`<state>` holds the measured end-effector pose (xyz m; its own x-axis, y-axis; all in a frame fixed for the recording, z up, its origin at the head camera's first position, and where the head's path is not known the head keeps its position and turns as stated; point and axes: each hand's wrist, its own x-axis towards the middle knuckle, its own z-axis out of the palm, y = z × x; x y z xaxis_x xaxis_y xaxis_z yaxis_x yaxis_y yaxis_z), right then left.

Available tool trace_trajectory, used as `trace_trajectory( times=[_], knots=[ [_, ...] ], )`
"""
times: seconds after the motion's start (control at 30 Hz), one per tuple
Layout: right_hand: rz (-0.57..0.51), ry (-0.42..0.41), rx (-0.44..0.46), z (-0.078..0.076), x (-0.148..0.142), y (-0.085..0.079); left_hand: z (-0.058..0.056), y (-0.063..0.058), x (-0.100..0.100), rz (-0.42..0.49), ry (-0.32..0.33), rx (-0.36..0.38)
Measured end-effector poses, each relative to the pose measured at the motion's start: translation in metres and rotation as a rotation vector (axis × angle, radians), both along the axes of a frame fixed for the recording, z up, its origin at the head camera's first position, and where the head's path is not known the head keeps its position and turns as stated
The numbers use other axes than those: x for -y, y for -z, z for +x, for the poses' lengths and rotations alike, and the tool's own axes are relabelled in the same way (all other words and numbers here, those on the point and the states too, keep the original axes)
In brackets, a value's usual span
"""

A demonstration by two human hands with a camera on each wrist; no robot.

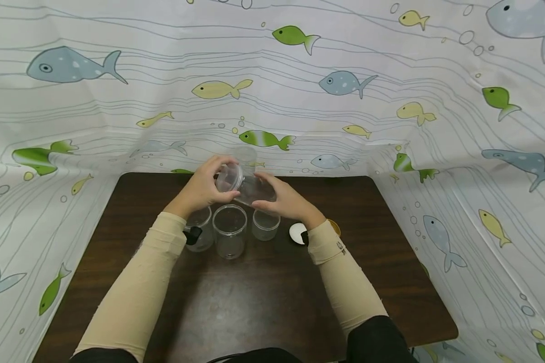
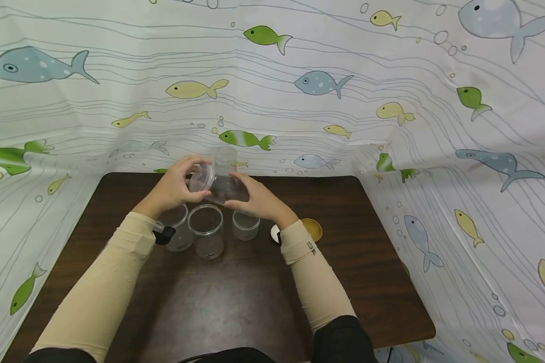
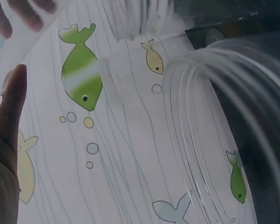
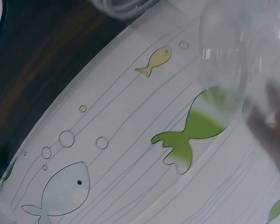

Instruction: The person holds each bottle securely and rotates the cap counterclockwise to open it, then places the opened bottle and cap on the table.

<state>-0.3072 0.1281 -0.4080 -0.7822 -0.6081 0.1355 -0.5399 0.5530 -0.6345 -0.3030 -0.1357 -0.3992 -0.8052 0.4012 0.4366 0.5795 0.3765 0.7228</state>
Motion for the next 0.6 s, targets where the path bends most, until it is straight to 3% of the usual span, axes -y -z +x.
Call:
trace_trajectory(
  times=[0.1,0.33,0.6],
  knots=[
    [-0.025,-0.037,0.030,-0.0023,-0.0032,0.0002,0.0009,0.0004,-0.0008,-0.007,0.009,0.018],
    [-0.071,-0.012,-0.056,0.0008,-0.0018,0.0045,0.0003,0.0001,-0.0008,-0.019,0.036,0.054],
    [0.033,-0.024,-0.071,0.0036,0.0037,0.0079,0.0040,-0.0012,-0.0008,-0.049,0.072,0.112]
  ],
)
